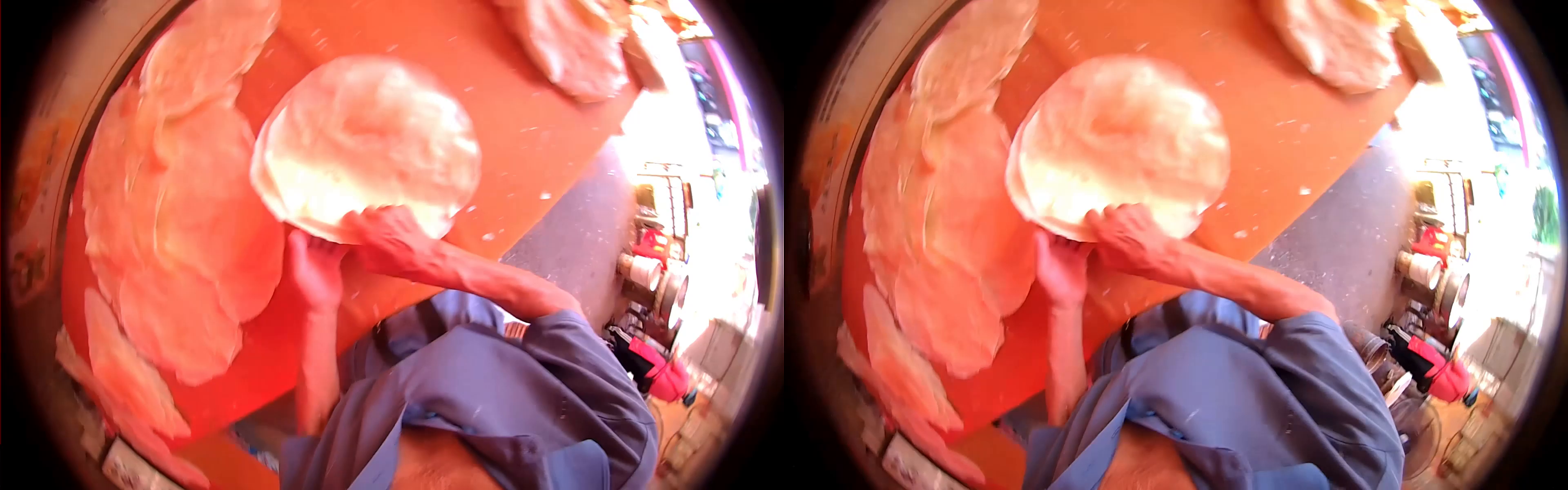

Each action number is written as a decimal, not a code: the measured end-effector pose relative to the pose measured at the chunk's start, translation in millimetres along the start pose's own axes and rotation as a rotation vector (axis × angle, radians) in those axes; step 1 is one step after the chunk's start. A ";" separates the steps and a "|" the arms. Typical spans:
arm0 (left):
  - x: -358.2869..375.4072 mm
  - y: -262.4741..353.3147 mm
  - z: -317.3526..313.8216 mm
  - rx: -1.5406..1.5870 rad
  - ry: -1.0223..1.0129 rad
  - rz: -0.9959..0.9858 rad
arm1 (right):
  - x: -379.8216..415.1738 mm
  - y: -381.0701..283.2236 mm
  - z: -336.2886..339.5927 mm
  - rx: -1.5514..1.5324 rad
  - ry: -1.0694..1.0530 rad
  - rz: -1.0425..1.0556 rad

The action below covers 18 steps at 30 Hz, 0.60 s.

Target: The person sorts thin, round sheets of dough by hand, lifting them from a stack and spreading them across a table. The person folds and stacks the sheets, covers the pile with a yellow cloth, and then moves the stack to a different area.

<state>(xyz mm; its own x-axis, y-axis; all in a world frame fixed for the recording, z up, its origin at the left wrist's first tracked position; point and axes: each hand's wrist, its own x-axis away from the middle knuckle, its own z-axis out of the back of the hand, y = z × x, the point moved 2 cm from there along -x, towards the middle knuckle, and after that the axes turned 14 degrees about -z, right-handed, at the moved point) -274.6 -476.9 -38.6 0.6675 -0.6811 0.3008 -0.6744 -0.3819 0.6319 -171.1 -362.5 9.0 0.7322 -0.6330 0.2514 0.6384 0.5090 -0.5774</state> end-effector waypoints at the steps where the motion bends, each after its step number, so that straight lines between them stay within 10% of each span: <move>1: -4.4 -3.2 10.6 -0.001 -0.104 0.029 | -9.7 10.8 7.3 -0.058 -0.011 0.020; 6: -11.3 -11.3 33.0 -0.559 -0.099 -0.055 | -50.9 9.3 185.5 -0.603 -0.100 -0.213; 13: -8.8 8.4 38.8 -0.664 -0.051 -0.097 | -76.6 213.8 431.4 -0.592 0.634 0.073; 18: -19.8 16.8 52.9 -0.945 -0.055 -0.299 | -75.8 316.5 405.9 -1.003 0.931 -0.624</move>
<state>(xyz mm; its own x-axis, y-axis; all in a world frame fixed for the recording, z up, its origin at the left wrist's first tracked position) -315.8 -502.9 -71.8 0.7375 -0.6751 0.0175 0.0641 0.0958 0.9933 72.0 83.3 122.4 -0.2431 -0.9214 0.3032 0.0766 -0.3298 -0.9409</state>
